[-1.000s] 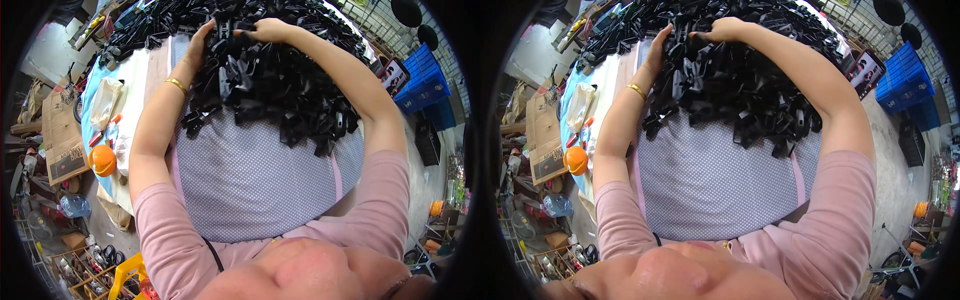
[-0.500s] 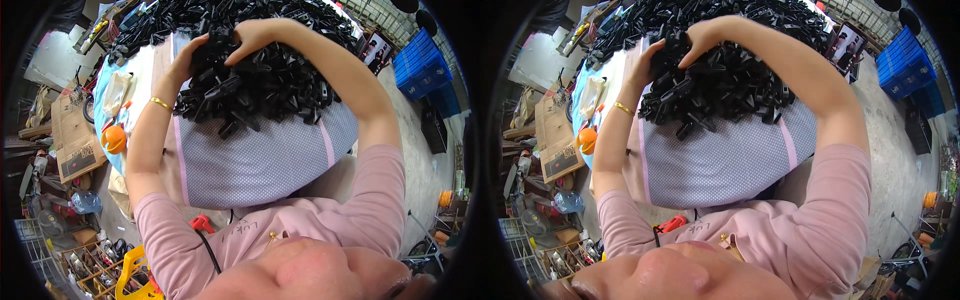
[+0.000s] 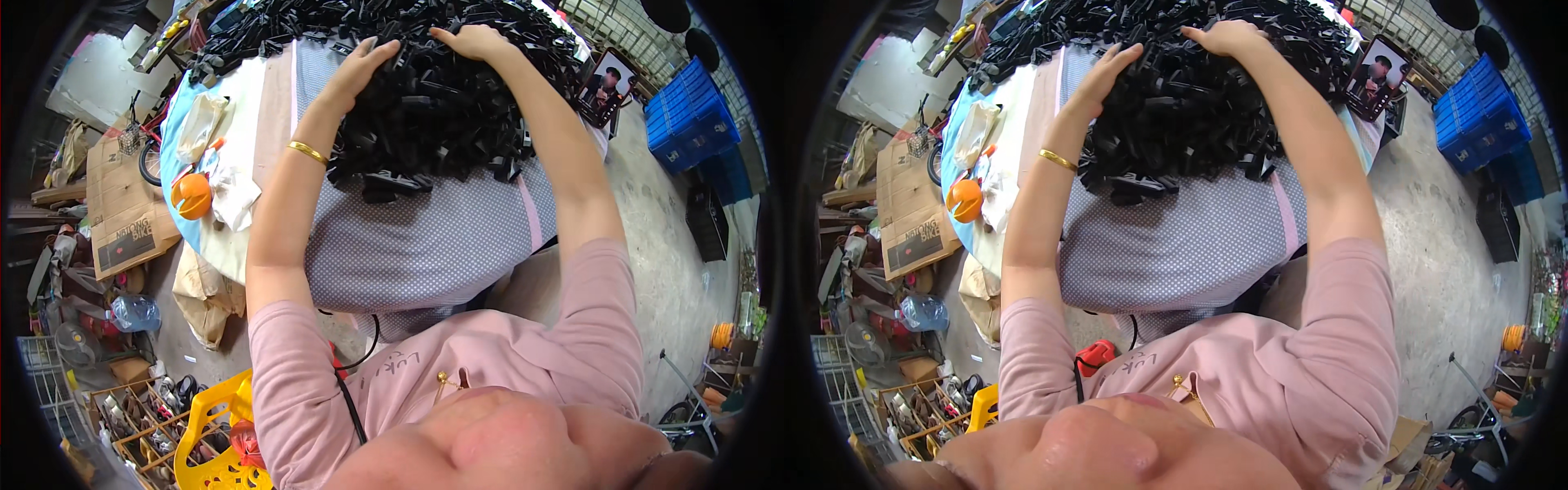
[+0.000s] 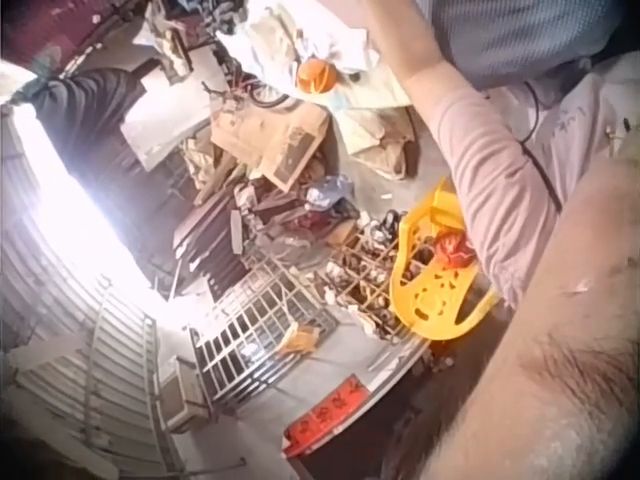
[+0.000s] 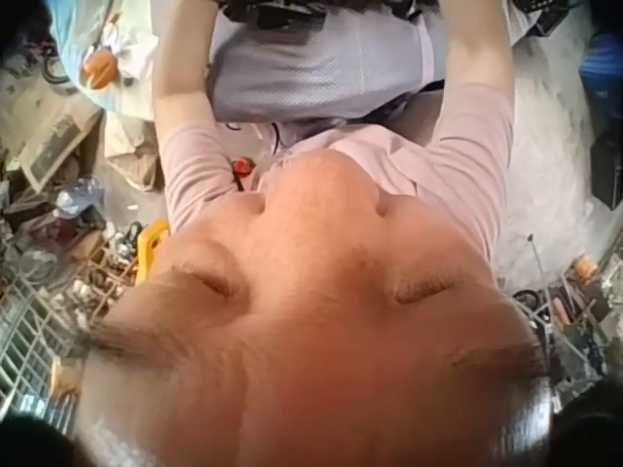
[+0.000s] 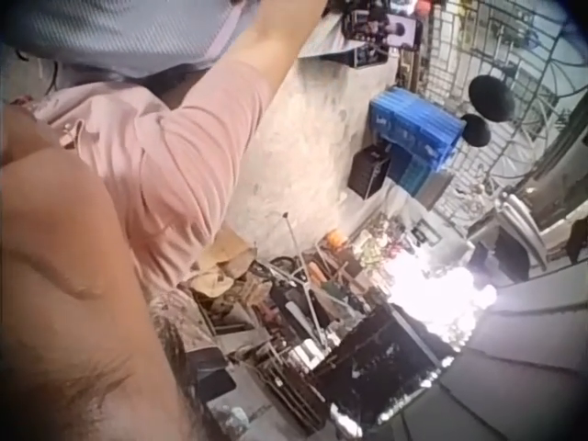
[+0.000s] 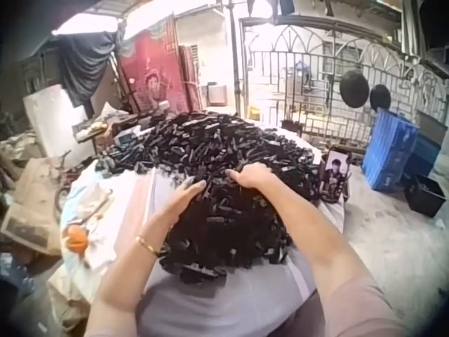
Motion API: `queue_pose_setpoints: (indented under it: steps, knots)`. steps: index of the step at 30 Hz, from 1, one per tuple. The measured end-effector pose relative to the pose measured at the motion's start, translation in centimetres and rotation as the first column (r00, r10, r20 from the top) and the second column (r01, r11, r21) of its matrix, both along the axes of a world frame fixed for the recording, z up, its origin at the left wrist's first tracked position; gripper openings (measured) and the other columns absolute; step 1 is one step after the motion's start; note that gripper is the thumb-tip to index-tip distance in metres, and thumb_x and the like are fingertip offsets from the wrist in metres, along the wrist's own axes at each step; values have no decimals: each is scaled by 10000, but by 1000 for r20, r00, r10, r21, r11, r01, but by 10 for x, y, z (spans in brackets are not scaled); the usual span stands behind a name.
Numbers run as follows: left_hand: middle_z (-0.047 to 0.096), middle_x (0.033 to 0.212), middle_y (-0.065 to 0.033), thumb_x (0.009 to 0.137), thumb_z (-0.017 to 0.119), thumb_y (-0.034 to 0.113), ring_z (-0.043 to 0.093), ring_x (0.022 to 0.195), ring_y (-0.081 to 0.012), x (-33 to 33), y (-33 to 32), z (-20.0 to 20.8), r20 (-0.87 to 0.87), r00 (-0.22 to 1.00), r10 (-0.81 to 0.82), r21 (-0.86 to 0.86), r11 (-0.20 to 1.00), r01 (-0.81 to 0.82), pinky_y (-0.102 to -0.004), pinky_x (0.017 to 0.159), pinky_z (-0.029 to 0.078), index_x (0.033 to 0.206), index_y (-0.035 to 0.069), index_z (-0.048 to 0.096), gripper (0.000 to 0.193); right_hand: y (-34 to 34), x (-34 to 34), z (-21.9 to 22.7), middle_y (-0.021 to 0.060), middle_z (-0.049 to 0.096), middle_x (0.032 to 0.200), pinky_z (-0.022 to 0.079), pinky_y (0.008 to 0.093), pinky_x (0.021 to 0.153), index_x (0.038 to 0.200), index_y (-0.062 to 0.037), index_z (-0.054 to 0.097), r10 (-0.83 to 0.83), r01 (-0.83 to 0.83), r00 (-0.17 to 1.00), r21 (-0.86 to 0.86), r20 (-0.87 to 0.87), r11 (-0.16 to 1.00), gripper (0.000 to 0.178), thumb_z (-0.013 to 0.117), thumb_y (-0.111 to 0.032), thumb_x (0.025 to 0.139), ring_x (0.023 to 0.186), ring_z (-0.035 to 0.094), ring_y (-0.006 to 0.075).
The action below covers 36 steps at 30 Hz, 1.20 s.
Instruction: Assembling black plastic interlocking components into stacks by hand at a workbench.
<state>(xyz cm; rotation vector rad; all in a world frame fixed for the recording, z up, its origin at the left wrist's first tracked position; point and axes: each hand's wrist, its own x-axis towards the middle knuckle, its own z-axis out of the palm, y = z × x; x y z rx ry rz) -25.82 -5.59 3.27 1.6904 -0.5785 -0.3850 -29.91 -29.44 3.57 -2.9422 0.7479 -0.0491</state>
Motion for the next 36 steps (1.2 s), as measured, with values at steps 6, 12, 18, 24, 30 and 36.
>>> queue_pose_setpoints:
  steps: [6, 12, 18, 24, 30, 36]
  knots:
    - [563, 1237, -168, 836, 638, 528, 528, 1160, -239, -14, 9, 21, 262, 941, -212, 206, 965, 160, -319, 1004, 399, 1392, -23, 386, 822, 50, 26, 17, 188, 612, 1212, 416, 431, 990, 1248, -117, 600, 416, -420, 908, 162, 58, 893, 643, 332, -614, 939, 1108, 593, 344]
    - [358, 1465, -181, 843, 507, 674, 371, 1336, -342, -25, 24, 18, 531, 762, -370, 508, 859, 64, -395, 1112, 308, 1401, 45, 397, 849, 27, -34, 32, 209, 647, 980, 453, 384, 898, 1069, 1, 627, 461, -618, 746, 241, 480, 749, 383, 476, -334, 963, 1002, 603, 342]
    - [289, 1515, -146, 779, 537, 735, 257, 1399, -349, -30, 89, 23, 639, 548, -539, 506, 832, 228, -473, 1140, 237, 1464, 180, 325, 907, 42, -191, -24, 267, 302, 1471, 241, 469, 1111, 1441, -94, 359, 421, -351, 677, -239, 603, 906, 782, 636, -506, 837, 1371, 272, 431]
    - [213, 1536, -169, 511, 689, 798, 120, 1423, -418, -76, 178, -6, 581, 560, -591, 574, 785, 232, -570, 1128, 172, 1445, 137, 368, 1189, 34, -224, -70, 298, 146, 1514, 169, 483, 1135, 1487, -113, 250, 283, -316, 805, -26, 521, 948, 886, 671, -486, 803, 1402, 160, 452]
    - [99, 1550, -201, 572, 796, 614, 70, 1426, -434, -118, 154, -31, 598, 609, -522, 553, 818, 158, -549, 1136, 158, 1450, 184, 368, 1067, 29, -169, -80, 307, 228, 1479, 198, 550, 1091, 1463, -179, 327, 286, -225, 723, -177, 629, 958, 837, 609, -613, 804, 1363, 221, 483]
    - [157, 1519, -244, 683, 785, 409, 184, 1391, -437, -140, 79, -37, 846, 455, -278, 259, 960, 106, -581, 1097, 188, 1368, 184, 472, 787, 15, -122, -83, 237, 402, 1398, 279, 494, 1070, 1320, -152, 533, 182, -126, 608, -133, 773, 983, 647, 573, -585, 841, 1328, 328, 406]
